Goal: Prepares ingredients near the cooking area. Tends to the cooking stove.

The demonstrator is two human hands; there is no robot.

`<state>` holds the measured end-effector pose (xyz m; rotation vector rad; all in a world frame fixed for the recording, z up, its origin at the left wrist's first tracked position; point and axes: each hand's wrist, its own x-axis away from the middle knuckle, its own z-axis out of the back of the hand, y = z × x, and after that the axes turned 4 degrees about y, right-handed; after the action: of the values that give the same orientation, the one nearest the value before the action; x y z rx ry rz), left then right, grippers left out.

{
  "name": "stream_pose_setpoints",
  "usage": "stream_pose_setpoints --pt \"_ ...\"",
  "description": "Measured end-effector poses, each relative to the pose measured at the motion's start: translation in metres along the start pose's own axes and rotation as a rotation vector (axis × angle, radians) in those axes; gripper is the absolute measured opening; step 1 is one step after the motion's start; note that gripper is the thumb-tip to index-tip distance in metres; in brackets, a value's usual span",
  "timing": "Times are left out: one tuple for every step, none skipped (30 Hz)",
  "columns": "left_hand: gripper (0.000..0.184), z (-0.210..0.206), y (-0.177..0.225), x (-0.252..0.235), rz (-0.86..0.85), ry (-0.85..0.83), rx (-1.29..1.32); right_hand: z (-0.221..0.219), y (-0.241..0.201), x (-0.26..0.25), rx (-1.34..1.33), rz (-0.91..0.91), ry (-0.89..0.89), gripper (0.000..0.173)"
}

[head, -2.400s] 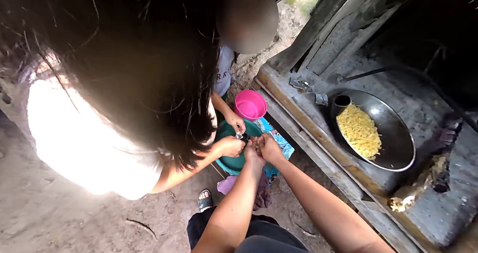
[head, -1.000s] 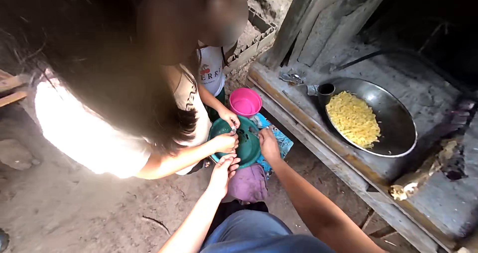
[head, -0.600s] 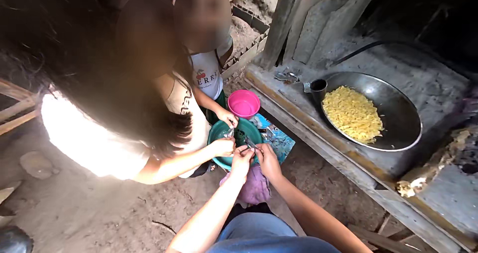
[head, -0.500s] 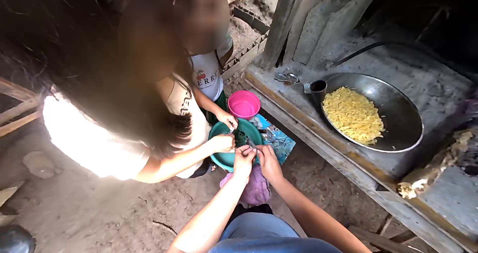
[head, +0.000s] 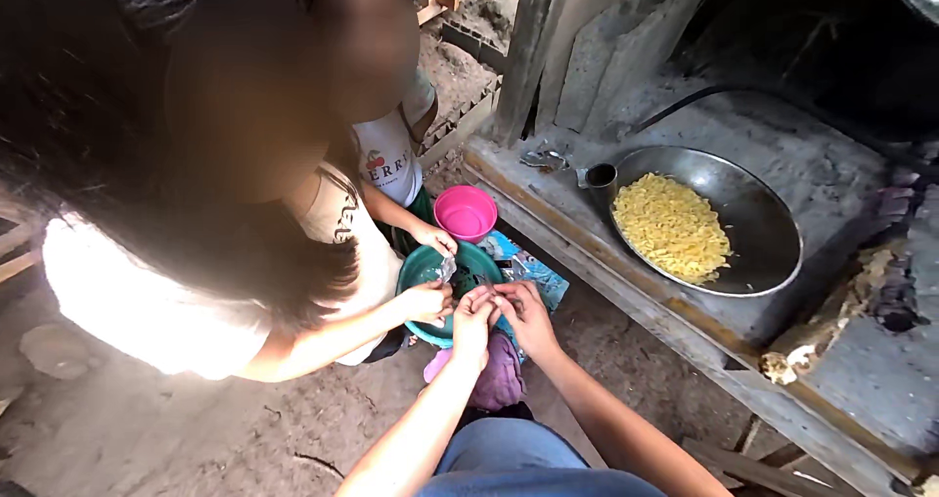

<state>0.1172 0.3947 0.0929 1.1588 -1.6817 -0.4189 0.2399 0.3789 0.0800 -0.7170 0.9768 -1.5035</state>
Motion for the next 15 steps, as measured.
stream_pose_setpoints --pt "0.026 -0.002 0.003 0.002 0.030 0.019 0.056 0.000 -0.002 -0.001 0.015 -0.002 -0.019 0.034" --pt "0.025 -0.004 0.005 0.002 0.054 0.025 0.092 0.000 -0.002 -0.001 0.028 0.001 -0.026 0.036" --pt "0.025 -0.004 0.006 0.002 0.058 0.014 0.107 0.000 -0.002 -0.002 0.035 0.009 -0.021 0.037" --pt "0.024 -0.003 0.006 0.001 0.047 0.004 0.103 0.000 -0.002 -0.001 0.037 0.015 -0.013 0.037" --pt "0.023 -0.003 0.006 0.000 0.036 0.003 0.089 0.000 -0.001 -0.001 0.035 0.015 -0.009 0.038" --pt "0.022 -0.002 0.006 -0.001 0.034 0.011 0.077 0.000 -0.001 0.000 0.029 0.010 -0.007 0.039" --pt "0.020 -0.003 0.006 -0.002 0.041 0.028 0.071 0.000 -0.001 0.000 0.014 -0.005 -0.006 0.039" --pt "0.019 -0.003 0.007 -0.002 0.049 0.043 0.069 0.000 -0.001 0.001 -0.019 -0.033 -0.007 0.041" --pt "0.018 -0.003 0.008 -0.002 0.049 0.052 0.069 0.000 -0.002 0.001 -0.074 -0.072 -0.004 0.042" --pt "0.018 -0.003 0.008 -0.001 0.043 0.056 0.070 0.000 -0.003 0.001 -0.147 -0.126 0.004 0.041" --pt "0.018 -0.003 0.008 -0.001 0.034 0.053 0.072 0.000 -0.005 0.000 -0.236 -0.185 0.019 0.039" --pt "0.017 -0.003 0.007 -0.001 0.028 0.048 0.072 -0.001 -0.007 0.000 -0.333 -0.248 0.042 0.033" --pt "0.017 -0.002 0.005 0.000 0.026 0.045 0.076 -0.003 -0.008 -0.001 -0.433 -0.314 0.070 0.028" --pt "0.016 -0.002 0.003 0.000 0.022 0.042 0.084 -0.003 -0.010 -0.001 -0.532 -0.381 0.093 0.023" --pt "0.015 -0.002 0.001 0.000 0.018 0.041 0.091 -0.004 -0.012 -0.001 -0.620 -0.449 0.116 0.020"
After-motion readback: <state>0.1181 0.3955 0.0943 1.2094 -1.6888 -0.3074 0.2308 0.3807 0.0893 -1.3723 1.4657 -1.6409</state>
